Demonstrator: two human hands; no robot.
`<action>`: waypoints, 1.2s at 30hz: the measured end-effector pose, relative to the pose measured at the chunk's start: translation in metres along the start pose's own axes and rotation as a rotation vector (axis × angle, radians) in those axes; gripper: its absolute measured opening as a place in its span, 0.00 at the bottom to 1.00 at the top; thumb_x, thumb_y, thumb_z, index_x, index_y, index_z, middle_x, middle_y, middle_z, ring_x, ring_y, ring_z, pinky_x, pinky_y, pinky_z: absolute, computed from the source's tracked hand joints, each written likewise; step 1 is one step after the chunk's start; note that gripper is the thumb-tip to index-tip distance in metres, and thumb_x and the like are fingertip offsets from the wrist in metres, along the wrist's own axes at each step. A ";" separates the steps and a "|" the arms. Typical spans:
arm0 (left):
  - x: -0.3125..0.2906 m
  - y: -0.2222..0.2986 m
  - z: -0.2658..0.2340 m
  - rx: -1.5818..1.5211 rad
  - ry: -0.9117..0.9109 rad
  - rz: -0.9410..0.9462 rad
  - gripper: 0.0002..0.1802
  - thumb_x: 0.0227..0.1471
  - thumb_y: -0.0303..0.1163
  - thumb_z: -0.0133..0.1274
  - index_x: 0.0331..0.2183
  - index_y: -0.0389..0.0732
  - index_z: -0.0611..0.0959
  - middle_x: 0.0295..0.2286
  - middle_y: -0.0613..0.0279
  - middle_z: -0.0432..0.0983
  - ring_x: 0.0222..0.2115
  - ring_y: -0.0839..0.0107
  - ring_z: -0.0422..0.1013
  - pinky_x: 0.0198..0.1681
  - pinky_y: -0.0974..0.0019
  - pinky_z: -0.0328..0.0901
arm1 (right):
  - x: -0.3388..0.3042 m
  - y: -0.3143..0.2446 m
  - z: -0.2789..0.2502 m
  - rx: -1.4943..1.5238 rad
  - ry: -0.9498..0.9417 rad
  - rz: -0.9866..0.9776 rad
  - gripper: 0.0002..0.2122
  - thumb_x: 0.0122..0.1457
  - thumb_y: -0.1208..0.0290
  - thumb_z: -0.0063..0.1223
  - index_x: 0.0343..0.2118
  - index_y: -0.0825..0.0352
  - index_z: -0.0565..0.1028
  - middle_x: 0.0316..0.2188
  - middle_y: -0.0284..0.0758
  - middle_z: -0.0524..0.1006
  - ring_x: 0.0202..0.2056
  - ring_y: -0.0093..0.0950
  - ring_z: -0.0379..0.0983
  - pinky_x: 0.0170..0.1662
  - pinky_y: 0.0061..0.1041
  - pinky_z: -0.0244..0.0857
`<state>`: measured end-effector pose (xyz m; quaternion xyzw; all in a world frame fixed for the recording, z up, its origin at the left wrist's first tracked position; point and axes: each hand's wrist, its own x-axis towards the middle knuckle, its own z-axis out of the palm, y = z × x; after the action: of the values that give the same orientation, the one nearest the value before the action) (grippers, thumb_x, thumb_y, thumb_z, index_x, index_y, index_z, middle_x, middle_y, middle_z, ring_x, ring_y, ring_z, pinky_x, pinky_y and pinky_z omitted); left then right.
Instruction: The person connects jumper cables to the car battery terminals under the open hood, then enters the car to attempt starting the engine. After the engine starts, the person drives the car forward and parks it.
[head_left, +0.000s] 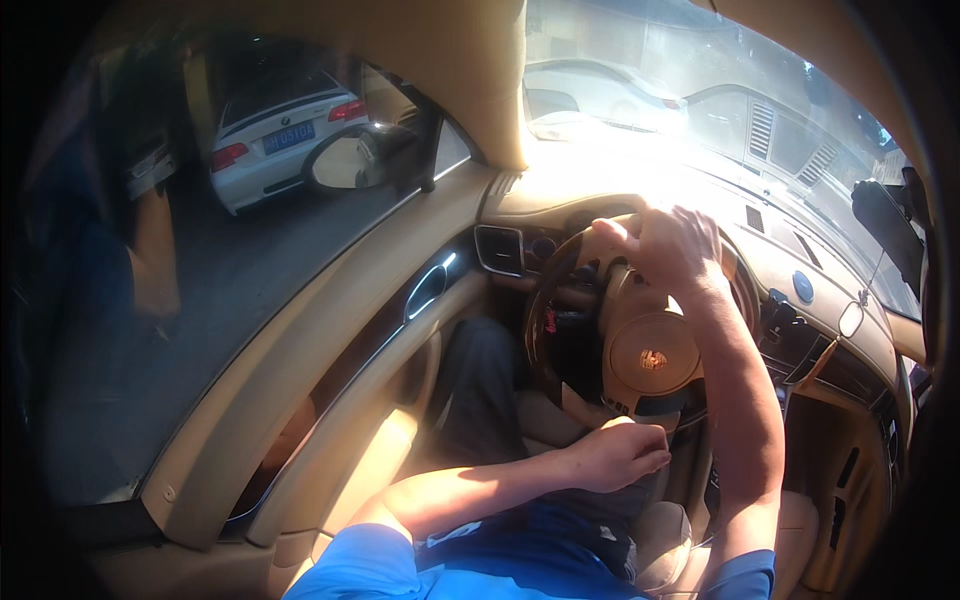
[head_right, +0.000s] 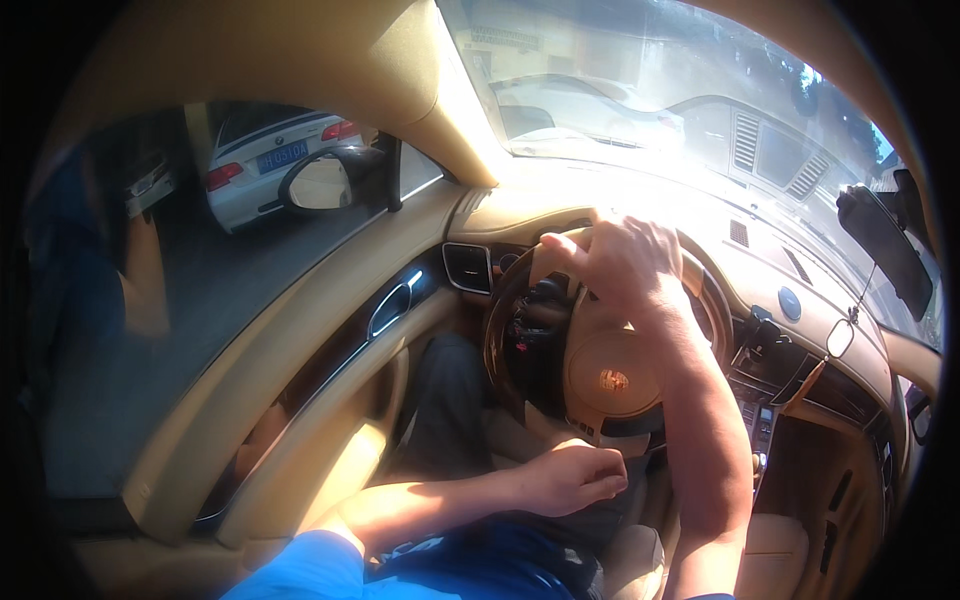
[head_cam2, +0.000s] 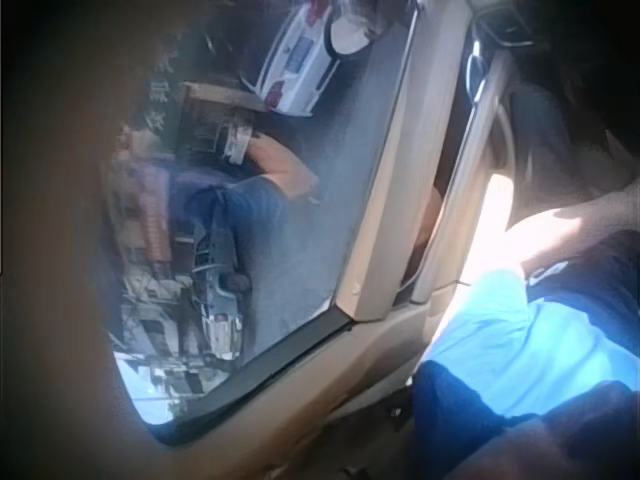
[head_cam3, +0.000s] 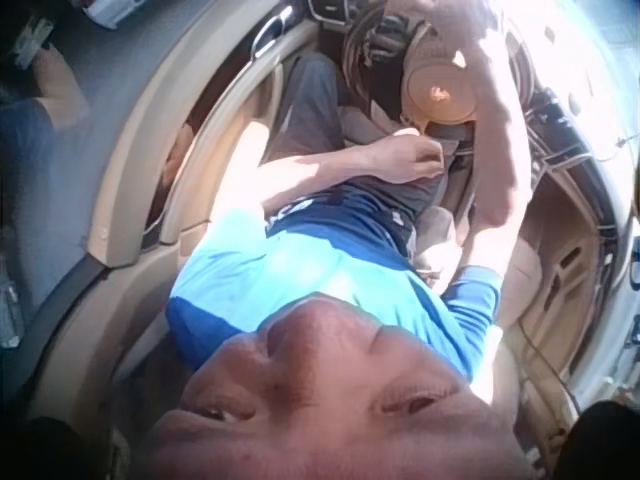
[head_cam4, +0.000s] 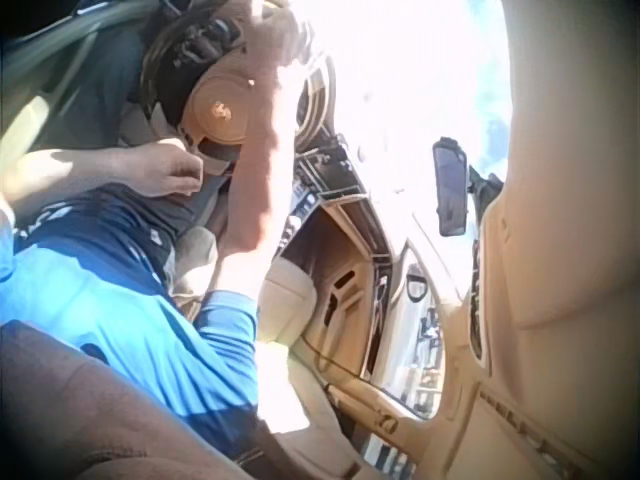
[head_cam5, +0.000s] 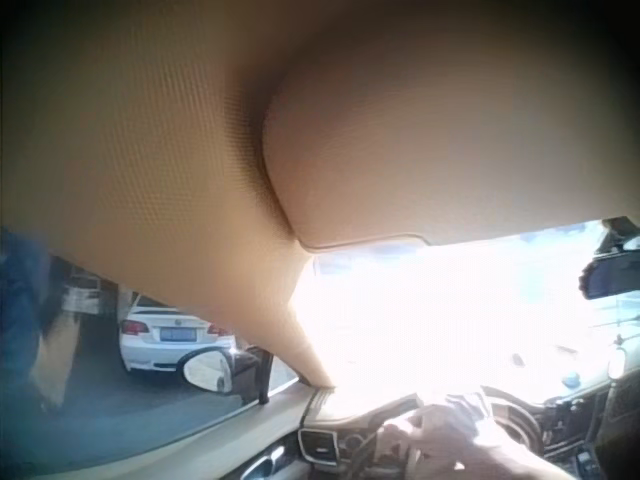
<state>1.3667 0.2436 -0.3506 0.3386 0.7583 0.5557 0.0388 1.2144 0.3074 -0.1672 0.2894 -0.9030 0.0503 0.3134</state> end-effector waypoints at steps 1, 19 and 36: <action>0.005 0.033 -0.020 -0.006 0.051 0.098 0.14 0.68 0.39 0.57 0.39 0.36 0.85 0.30 0.49 0.83 0.32 0.60 0.80 0.38 0.58 0.72 | 0.007 -0.022 0.009 -0.112 0.078 -0.081 0.33 0.60 0.32 0.58 0.36 0.67 0.85 0.27 0.43 0.85 0.35 0.44 0.84 0.44 0.44 0.74; 0.163 0.093 -0.161 0.765 0.248 0.010 0.38 0.63 0.68 0.53 0.47 0.40 0.88 0.40 0.51 0.86 0.45 0.53 0.81 0.53 0.54 0.73 | -0.218 -0.078 0.146 0.258 -0.959 -0.497 0.22 0.69 0.45 0.54 0.38 0.63 0.86 0.32 0.39 0.85 0.40 0.41 0.81 0.48 0.41 0.71; 0.051 -0.044 -0.148 -0.033 0.890 -0.043 0.31 0.69 0.62 0.54 0.35 0.40 0.80 0.25 0.69 0.76 0.28 0.80 0.72 0.34 0.71 0.68 | -0.301 0.106 0.081 1.242 -0.101 0.933 0.32 0.72 0.40 0.49 0.54 0.73 0.76 0.37 0.37 0.79 0.39 0.27 0.76 0.44 0.32 0.72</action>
<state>1.2424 0.1443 -0.3167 0.0500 0.6990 0.6586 -0.2742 1.3036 0.5215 -0.4013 0.0041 -0.7509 0.6604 -0.0011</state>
